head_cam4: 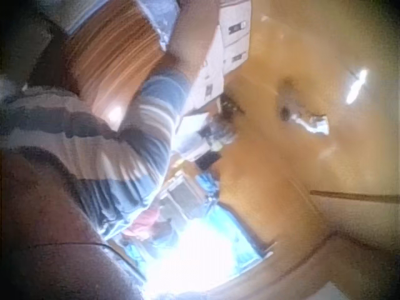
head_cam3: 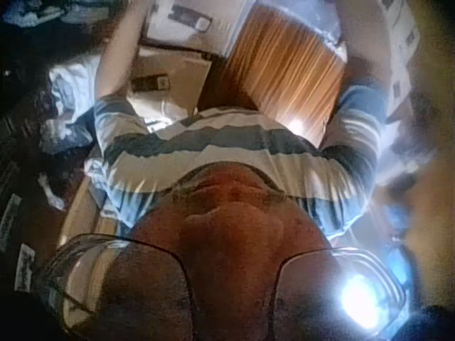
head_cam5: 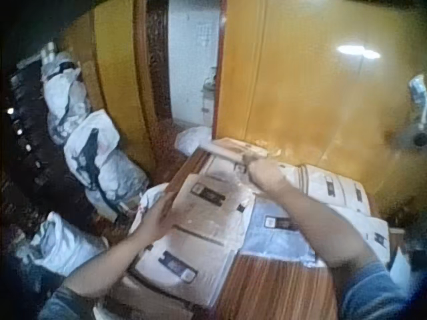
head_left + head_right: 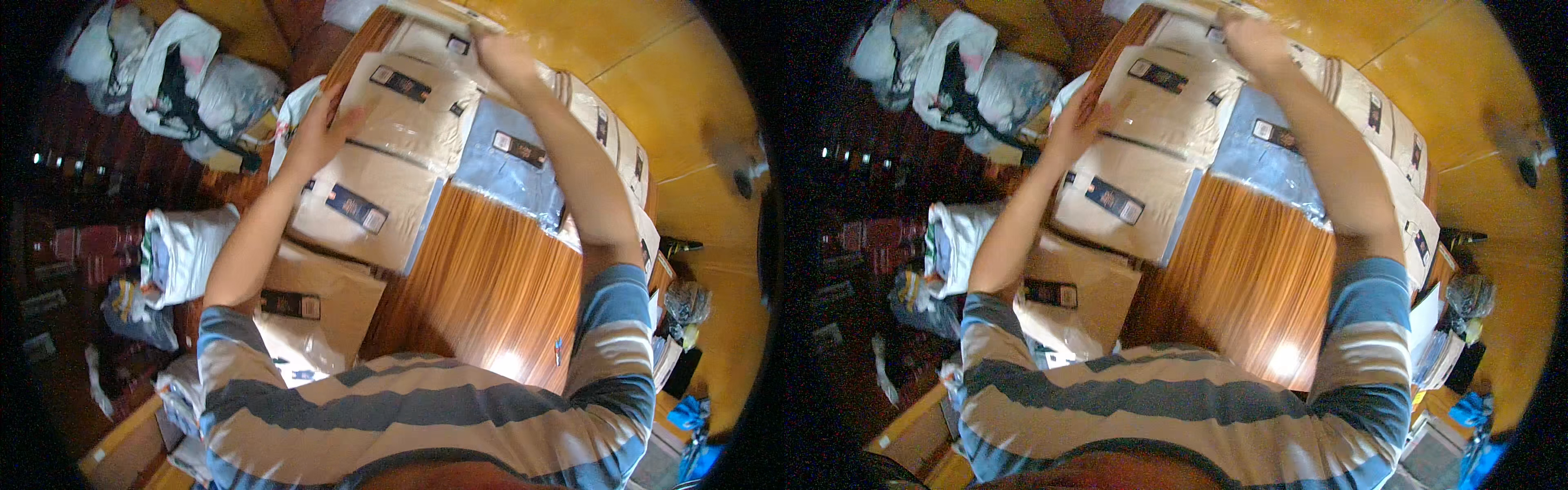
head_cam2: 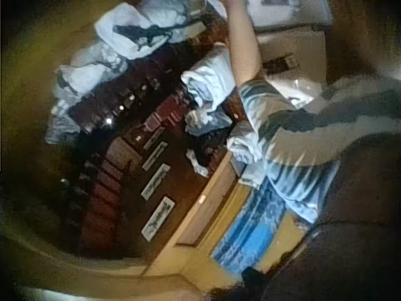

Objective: The person picks up a stack of packaged shirts, secures them with a green band by hand, and then arranges several other individually packaged shirts on a table into different positions.

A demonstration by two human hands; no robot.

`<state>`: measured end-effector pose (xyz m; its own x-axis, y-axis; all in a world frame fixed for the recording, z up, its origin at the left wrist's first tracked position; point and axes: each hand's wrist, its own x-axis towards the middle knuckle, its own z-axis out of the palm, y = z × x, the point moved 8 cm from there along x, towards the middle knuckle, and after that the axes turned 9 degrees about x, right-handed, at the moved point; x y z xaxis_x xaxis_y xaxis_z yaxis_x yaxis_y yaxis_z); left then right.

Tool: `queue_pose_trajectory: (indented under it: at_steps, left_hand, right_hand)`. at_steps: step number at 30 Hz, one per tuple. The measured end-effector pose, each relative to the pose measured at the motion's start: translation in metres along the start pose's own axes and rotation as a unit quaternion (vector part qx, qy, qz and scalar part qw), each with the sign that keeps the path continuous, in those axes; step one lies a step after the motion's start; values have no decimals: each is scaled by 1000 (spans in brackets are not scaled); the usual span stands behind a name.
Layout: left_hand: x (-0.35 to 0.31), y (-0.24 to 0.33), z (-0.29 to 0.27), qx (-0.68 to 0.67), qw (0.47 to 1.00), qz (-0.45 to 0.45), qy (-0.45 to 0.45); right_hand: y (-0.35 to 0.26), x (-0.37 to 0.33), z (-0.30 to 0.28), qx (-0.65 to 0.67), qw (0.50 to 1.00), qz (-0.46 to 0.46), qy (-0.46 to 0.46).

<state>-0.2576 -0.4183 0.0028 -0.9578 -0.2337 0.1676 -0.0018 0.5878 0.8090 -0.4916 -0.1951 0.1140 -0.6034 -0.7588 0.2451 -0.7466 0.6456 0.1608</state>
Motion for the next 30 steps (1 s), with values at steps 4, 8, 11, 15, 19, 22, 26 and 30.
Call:
queue_pose_trajectory:
  at_steps: [4, 8, 11, 15, 19, 22, 26, 30]
  left_hand:
    - [-11, 46, -6, -423, 884, -136, -145]
    - [-42, 54, -28, -328, 925, -161, -102]
    - [-73, 79, -52, -242, 951, -186, -56]
    - [-112, 79, -59, -482, 821, -170, -255]
    - [-129, 117, -49, -571, 782, -51, -245]
    - [-145, 144, -63, -670, 684, 47, -284]
    - [-145, 70, -80, -769, 604, -77, -194]
    - [-152, -4, -96, -591, 779, -208, 24]
  right_hand:
    - [-19, -39, -147, 134, 980, 54, 138]
    - [-31, -68, -176, 512, 841, 144, 93]
    - [-55, -102, -221, 551, 819, 98, 129]
    - [-134, -147, -282, 496, 848, -9, 188]
    - [-177, -175, -298, 349, 883, -232, 210]
    - [-214, -191, -284, 229, 908, -330, 118]
    - [-222, -213, -257, 138, 837, -438, 299]
    - [-184, -199, -181, 165, 914, -351, 116]
